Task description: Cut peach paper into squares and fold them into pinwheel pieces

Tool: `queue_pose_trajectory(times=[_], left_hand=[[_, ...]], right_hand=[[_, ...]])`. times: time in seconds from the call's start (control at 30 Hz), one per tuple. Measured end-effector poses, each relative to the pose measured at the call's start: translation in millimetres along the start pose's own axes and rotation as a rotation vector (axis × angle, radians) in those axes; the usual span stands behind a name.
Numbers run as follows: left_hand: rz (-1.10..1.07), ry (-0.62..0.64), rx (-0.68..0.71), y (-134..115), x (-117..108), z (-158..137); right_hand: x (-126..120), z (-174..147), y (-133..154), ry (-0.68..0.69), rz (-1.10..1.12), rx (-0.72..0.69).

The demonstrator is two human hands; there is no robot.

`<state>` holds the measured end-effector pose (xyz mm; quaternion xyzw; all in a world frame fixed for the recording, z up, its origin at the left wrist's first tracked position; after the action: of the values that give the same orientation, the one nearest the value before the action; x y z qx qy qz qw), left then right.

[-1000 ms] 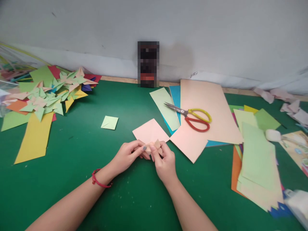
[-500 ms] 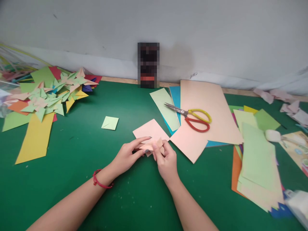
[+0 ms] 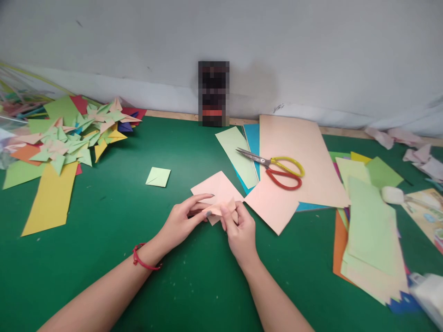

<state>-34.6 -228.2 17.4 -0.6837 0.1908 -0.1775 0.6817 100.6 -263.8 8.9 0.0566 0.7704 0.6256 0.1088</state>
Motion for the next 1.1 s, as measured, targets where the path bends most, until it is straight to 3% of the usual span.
queue_pose_trajectory(times=[0.27,0.67,0.87,1.1], left_hand=[[0.248,-0.003,0.036,-0.8,-2.8,-0.5],[-0.063,-0.036,-0.074,7.7,0.5,0.9],[0.135,-0.021,-0.032,-0.5,-2.7,1.9],[0.143,0.051,-0.001,-1.6,2.1,1.1]], right_hand=[[-0.4,0.7,-1.8,-0.007,0.010,0.008],[0.0,0.6,-1.3,-0.012,0.002,-0.001],[1.1,-0.3,1.1,-0.003,-0.053,-0.023],[4.1,-2.4,2.1,0.019,-0.093,-0.039]])
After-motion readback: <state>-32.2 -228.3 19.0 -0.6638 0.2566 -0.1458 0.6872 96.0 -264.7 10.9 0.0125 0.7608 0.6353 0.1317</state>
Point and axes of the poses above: each hand's wrist, its own z-axis towards the middle knuckle, its own x-axis out of the palm, y = z × x, the point moved 6 cm from there along z, towards the middle knuckle, and after that the axes turned 5 degrees about x, right-handed, at the moved point
